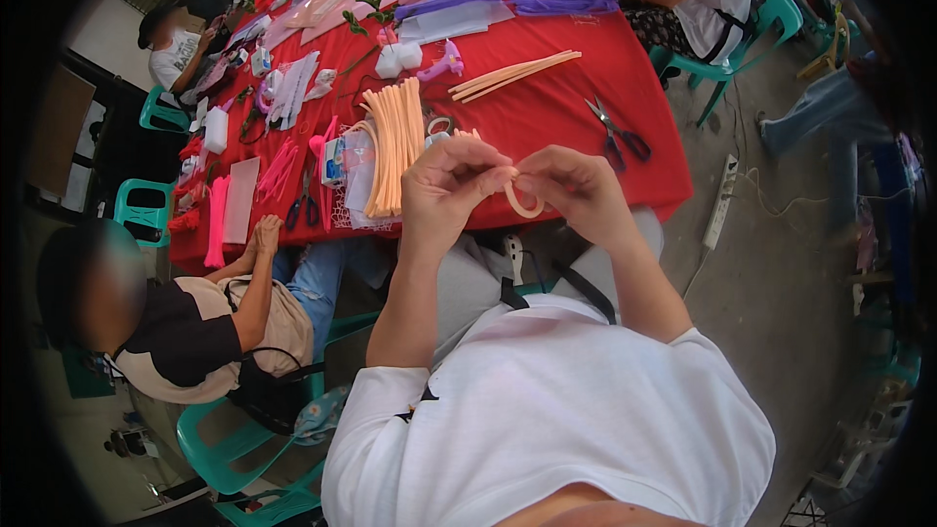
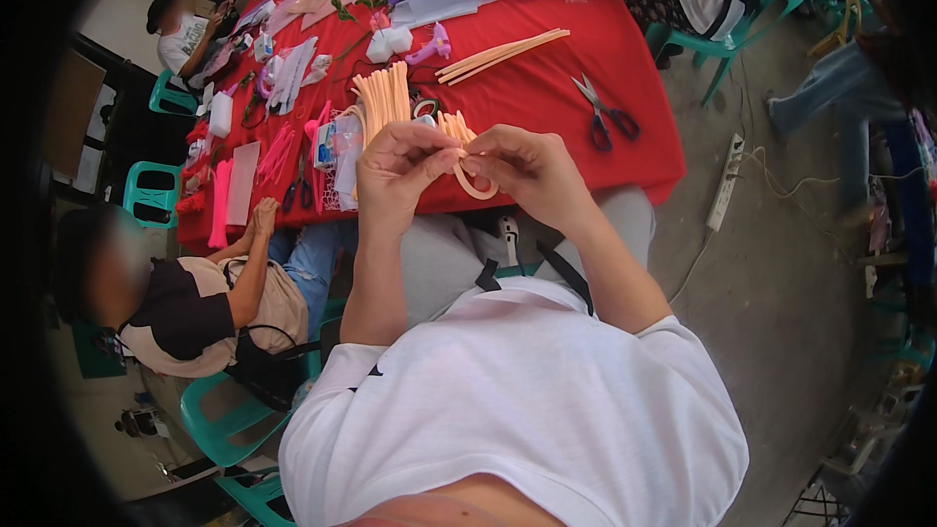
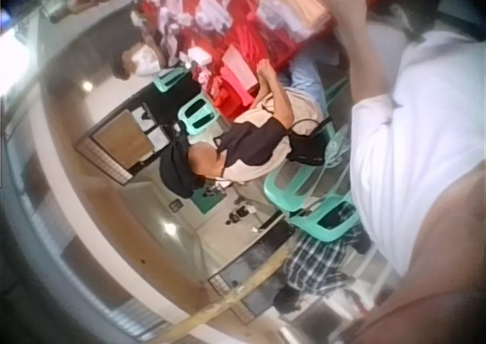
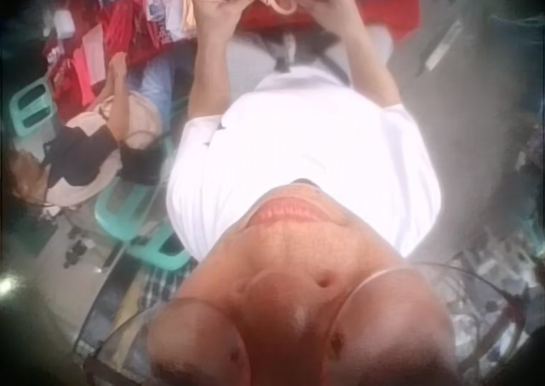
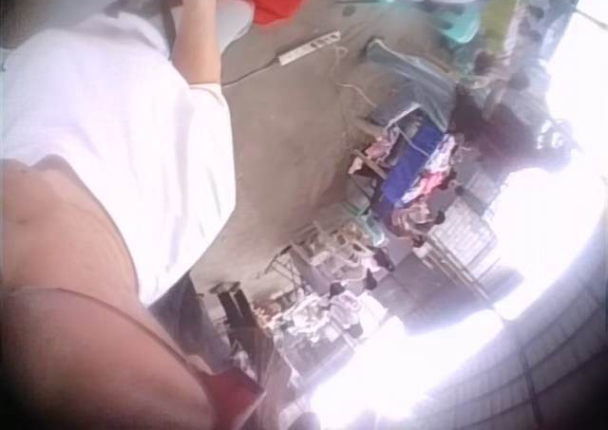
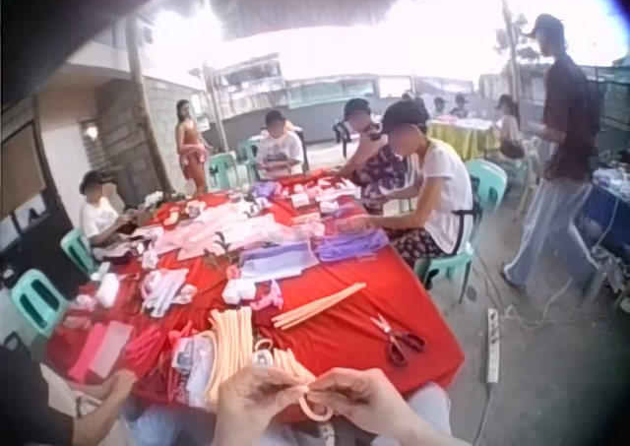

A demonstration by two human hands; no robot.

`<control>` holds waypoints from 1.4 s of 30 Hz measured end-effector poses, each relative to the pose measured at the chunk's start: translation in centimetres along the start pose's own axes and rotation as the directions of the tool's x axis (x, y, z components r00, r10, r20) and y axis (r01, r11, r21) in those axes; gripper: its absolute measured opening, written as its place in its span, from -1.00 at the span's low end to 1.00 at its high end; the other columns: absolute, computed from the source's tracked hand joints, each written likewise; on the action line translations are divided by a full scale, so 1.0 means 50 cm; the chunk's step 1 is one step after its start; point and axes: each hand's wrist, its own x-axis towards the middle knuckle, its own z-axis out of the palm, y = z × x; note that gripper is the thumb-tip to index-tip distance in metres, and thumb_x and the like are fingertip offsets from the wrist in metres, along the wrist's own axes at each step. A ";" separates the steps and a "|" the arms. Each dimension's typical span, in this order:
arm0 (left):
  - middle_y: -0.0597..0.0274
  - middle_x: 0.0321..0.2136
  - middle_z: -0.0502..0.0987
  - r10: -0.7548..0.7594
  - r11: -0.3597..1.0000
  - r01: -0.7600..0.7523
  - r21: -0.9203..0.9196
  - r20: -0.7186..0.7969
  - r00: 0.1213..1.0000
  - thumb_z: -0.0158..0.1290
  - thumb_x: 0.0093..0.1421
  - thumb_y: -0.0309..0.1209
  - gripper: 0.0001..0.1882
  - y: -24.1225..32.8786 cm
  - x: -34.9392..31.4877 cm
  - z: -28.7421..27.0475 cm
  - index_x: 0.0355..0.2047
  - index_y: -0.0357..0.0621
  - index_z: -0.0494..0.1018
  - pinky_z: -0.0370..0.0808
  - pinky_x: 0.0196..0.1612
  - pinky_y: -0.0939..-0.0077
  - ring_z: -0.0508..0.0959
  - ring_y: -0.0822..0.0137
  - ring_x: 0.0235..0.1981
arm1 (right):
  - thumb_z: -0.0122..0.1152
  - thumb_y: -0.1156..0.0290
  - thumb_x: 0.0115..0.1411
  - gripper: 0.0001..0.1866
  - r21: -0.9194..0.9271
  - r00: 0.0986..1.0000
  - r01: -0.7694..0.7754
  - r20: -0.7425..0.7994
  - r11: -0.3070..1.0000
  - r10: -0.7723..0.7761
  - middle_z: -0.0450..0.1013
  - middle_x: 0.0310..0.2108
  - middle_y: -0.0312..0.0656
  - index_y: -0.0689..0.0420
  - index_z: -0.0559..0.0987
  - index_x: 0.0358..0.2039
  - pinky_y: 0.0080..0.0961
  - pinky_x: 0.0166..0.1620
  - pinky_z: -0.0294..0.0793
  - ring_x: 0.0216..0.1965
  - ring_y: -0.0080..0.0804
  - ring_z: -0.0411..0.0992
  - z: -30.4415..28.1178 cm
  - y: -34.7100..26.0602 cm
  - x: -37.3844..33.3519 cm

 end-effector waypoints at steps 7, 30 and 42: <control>0.10 -0.36 0.59 0.025 1.000 -0.024 0.013 -0.166 0.986 0.18 0.10 -0.70 -0.77 -0.002 0.004 0.001 -0.27 -0.27 0.40 0.55 -0.31 0.63 0.58 0.45 -0.40 | 0.37 0.22 0.05 -0.66 -0.710 0.963 0.198 0.014 0.675 -0.268 0.50 -0.48 -0.14 0.20 0.56 -0.28 -0.36 -0.37 0.47 -0.41 -0.23 0.49 0.017 -0.010 -0.006; 0.01 -0.36 0.59 0.066 0.996 -0.057 0.062 -0.164 0.984 0.14 0.12 -0.74 -0.77 -0.008 0.010 0.004 -0.28 -0.28 0.36 0.66 -0.21 0.49 0.63 0.34 -0.33 | 0.23 0.28 0.17 -0.73 -0.722 0.949 0.262 0.071 0.640 -0.309 0.41 -0.63 -0.12 0.18 0.43 -0.54 -0.25 -0.44 0.40 -0.54 -0.18 0.43 0.004 0.027 0.003; 0.03 -0.36 0.58 0.034 0.998 -0.024 0.056 -0.186 0.982 0.15 0.12 -0.73 -0.78 -0.046 0.036 -0.006 -0.30 -0.28 0.36 0.66 -0.23 0.51 0.62 0.36 -0.33 | 0.24 0.26 0.17 -0.75 -0.698 0.980 0.180 0.064 0.693 -0.191 0.45 -0.57 -0.08 0.19 0.47 -0.42 -0.23 -0.42 0.43 -0.49 -0.15 0.47 -0.012 0.061 0.030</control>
